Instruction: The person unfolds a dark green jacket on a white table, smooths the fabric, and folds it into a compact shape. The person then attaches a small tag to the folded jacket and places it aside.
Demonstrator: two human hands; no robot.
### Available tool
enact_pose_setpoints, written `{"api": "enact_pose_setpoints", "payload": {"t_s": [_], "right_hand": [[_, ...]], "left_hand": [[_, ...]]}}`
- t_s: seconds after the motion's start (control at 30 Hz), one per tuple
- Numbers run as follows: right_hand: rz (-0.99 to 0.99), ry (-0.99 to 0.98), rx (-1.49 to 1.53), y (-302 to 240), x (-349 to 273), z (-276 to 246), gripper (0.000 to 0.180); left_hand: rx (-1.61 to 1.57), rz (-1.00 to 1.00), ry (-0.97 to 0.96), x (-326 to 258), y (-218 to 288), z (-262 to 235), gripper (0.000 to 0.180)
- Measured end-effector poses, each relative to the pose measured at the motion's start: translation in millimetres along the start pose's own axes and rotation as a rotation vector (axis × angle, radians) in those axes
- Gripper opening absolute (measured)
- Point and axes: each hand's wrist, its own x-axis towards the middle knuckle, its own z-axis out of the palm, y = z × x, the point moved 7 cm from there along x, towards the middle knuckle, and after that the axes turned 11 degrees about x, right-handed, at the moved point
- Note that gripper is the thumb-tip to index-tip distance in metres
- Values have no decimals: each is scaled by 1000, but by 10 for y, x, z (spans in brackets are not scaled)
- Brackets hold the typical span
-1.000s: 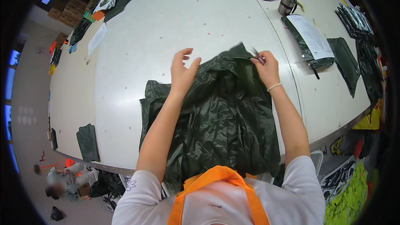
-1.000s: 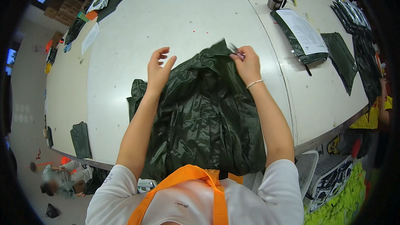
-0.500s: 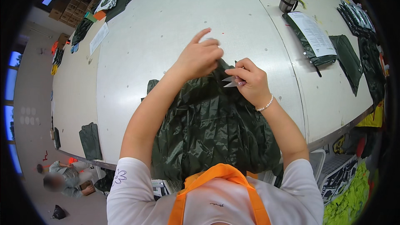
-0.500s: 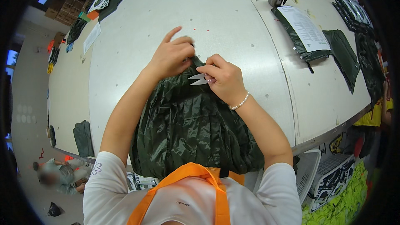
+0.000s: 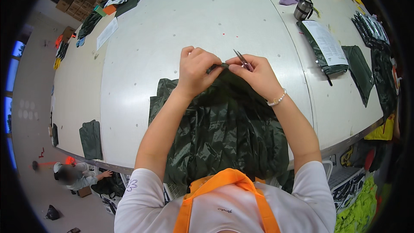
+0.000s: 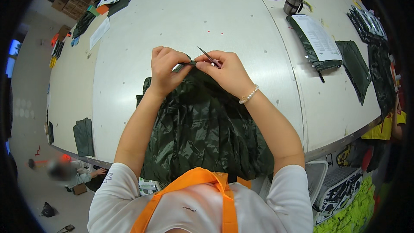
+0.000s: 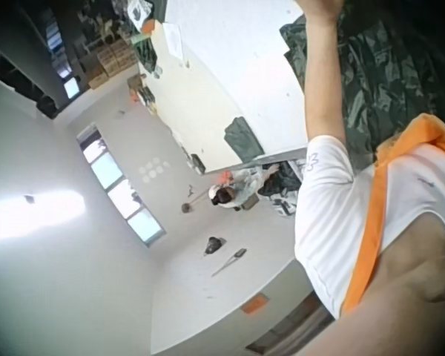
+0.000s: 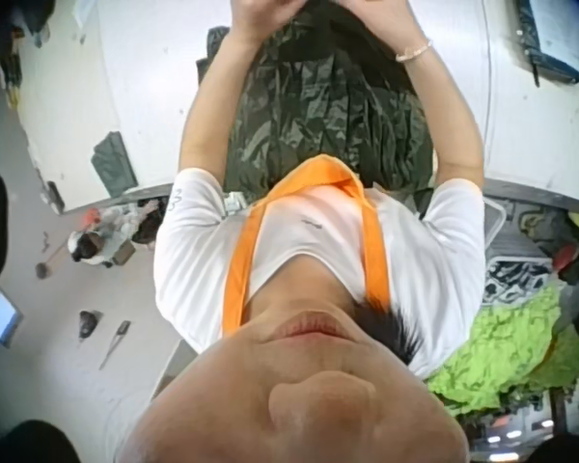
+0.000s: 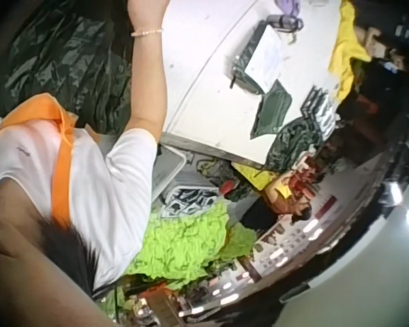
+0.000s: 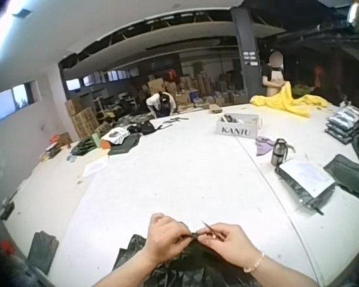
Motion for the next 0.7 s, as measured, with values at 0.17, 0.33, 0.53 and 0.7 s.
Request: {"api": "enact_pose_setpoints", "payload": {"t_s": [0.17,0.33,0.53,0.7], "right_hand": [[-3,13,23,36,13,121,10],[-20,154,131,180,7,109,15],[2,118,80,223,-137,-6,23],[68,-4,-81,113,-209,108,23]], "left_hand": [[-11,-68,-42,-18,58,-99,20],[20,-55,-19,-137,72,-91,21],[23,-121,118,-208,22,-253,24],[86,-71,231,-285,84,-306,25]]}}
